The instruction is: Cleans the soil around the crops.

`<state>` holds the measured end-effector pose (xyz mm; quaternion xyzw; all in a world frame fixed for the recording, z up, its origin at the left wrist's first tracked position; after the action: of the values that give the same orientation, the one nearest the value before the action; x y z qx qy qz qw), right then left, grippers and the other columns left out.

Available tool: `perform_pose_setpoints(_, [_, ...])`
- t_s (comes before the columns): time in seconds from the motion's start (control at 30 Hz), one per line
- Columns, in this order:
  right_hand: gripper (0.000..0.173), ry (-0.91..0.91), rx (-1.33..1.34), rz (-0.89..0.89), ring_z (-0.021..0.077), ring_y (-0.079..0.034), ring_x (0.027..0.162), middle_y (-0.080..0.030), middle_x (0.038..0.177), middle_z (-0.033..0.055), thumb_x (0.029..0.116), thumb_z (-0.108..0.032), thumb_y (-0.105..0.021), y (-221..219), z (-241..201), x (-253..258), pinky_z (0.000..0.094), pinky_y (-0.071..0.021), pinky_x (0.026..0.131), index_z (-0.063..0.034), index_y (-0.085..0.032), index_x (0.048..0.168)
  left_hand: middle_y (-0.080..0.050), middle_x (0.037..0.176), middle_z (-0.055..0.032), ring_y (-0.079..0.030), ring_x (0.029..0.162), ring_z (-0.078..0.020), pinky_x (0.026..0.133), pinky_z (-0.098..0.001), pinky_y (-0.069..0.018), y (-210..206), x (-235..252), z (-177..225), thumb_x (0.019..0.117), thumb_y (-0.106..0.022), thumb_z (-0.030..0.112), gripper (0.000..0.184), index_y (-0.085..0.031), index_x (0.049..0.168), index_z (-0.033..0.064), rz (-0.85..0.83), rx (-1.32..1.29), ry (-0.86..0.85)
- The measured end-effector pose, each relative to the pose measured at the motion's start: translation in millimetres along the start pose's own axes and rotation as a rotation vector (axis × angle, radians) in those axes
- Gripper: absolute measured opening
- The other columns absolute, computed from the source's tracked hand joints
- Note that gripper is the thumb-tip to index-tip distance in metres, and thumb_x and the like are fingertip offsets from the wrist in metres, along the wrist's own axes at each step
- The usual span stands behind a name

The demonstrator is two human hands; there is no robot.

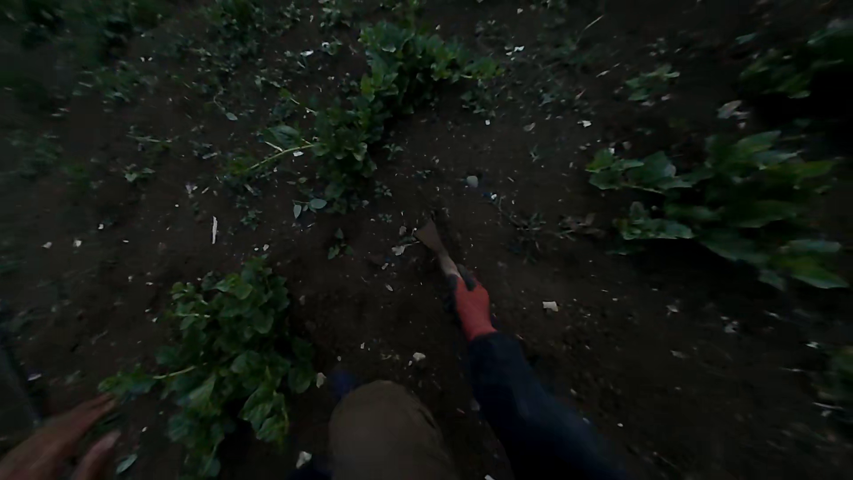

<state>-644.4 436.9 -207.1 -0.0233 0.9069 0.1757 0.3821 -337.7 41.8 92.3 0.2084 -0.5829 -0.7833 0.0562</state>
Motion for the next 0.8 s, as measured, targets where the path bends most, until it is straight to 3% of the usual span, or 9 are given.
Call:
perform_pose_setpoints(0.07, [0.045,0.041,-0.011,-0.011,0.0275,-0.068,0.077,-0.069,0.107,0.0187,0.108,-0.029,-0.05,24.8,13.6,-38.2,0.0479,-0.0582,0.07,-0.012,-0.051,0.15,-0.061,0.138,-0.0296,-0.059,0.129,-0.0457,0.109,-0.0577,-0.0463,-21.3,40.0,24.7,0.1071,-0.054,0.029,0.044,-0.062,0.134,-0.0046,-0.015,-0.019,-0.139])
perform_pose_setpoints(0.13, [0.045,0.033,-0.001,-0.044,0.0188,-0.062,0.06,-0.067,0.087,0.0118,0.1082,-0.028,-0.05,39.6,25.7,-64.3,0.0378,-0.0549,0.052,-0.0125,-0.051,0.15,-0.068,0.132,-0.0195,-0.067,0.12,-0.0363,0.099,-0.0531,-0.0553,-60.7,86.4,42.3,0.1054,-0.052,0.038,0.044,-0.069,0.128,0.0041,0.091,0.002,-0.269])
perform_pose_setpoints(0.2, [0.043,0.008,-0.021,-0.094,0.0201,-0.061,0.058,-0.067,0.085,0.013,0.1077,-0.028,-0.051,32.6,30.3,-52.7,0.0397,-0.0549,0.052,-0.0135,-0.053,0.149,-0.071,0.128,-0.0157,-0.071,0.114,-0.0327,0.092,-0.0523,-0.0591,-96.8,143.0,67.1,0.1048,-0.051,0.037,0.042,-0.072,0.125,0.0064,0.094,-0.018,-0.357])
perform_pose_setpoints(0.3, [0.043,0.06,-0.144,-0.159,0.0262,-0.066,0.078,-0.069,0.106,0.0176,0.1075,-0.03,-0.05,-19.1,5.0,9.8,0.0467,-0.0571,0.069,-0.013,-0.054,0.147,-0.066,0.135,-0.0178,-0.066,0.122,-0.0345,0.101,-0.0547,-0.0541,-147.1,237.1,118.6,0.1088,-0.049,0.03,0.039,-0.065,0.135,0.0051,-0.201,-0.019,-0.337])
perform_pose_setpoints(0.37, [0.046,0.124,-0.305,-0.188,0.0334,-0.068,0.108,-0.066,0.128,0.0199,0.1073,-0.031,-0.049,-42.8,-29.9,33.0,0.0546,-0.0539,0.094,-0.0145,-0.051,0.15,-0.059,0.145,-0.0153,-0.061,0.13,-0.0346,0.107,-0.056,-0.0484,-185.6,305.0,149.8,0.1108,-0.045,0.028,0.04,-0.059,0.143,0.0086,-0.38,0.049,-0.239])
perform_pose_setpoints(0.4, [0.046,0.141,-0.338,-0.191,0.0346,-0.068,0.109,-0.066,0.128,0.0203,0.107,-0.031,-0.05,-46.4,-36.5,32.1,0.056,-0.0535,0.095,-0.0146,-0.051,0.151,-0.057,0.148,-0.0132,-0.06,0.13,-0.0347,0.106,-0.0574,-0.0482,-207.1,332.9,160.2,0.1107,-0.045,0.028,0.039,-0.058,0.144,0.0113,-0.414,0.076,-0.174])
perform_pose_setpoints(0.5, [0.044,0.096,-0.245,-0.164,0.0282,-0.07,0.088,-0.07,0.113,0.0168,0.1065,-0.032,-0.052,-22.2,-13.5,-0.4,0.0505,-0.0583,0.079,-0.0161,-0.055,0.147,-0.052,0.154,-0.0101,-0.065,0.12,-0.0389,0.093,-0.0629,-0.0535,-271.8,397.0,172.1,0.1054,-0.056,0.022,0.043,-0.055,0.149,0.0209,-0.329,0.07,0.013])
perform_pose_setpoints(0.63, [0.044,-0.041,-0.061,-0.104,0.0201,-0.062,0.057,-0.067,0.084,0.0113,0.1065,-0.03,-0.053,27.9,12.3,-43.3,0.0391,-0.0547,0.05,-0.0173,-0.054,0.148,-0.027,0.168,-0.0175,-0.065,0.117,-0.0451,0.092,-0.0613,-0.055,-323.1,440.5,172.2,0.1029,-0.058,0.025,0.071,-0.024,0.165,0.0274,-0.364,0.008,0.223])
perform_pose_setpoints(0.8, [0.048,-0.067,0.03,0.066,0.0174,-0.062,0.057,-0.066,0.085,0.0085,0.108,-0.03,-0.046,55.8,-27.2,-52.9,0.0366,-0.055,0.049,-0.0127,-0.046,0.152,-0.06,0.143,-0.0184,-0.065,0.122,-0.0399,0.099,-0.0609,-0.0516,-306.4,427.2,198.3,0.1112,-0.041,0.027,0.042,-0.048,0.149,0.0117,-0.547,-0.083,-0.145])
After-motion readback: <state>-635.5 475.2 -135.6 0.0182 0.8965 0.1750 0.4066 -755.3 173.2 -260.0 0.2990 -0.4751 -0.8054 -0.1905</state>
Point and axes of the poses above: each hand's wrist, its own x-axis towards the middle knuckle, its own y-axis out of the back of the hand, z = x × y, the point moved 1 cm from there along x, towards the middle knuckle
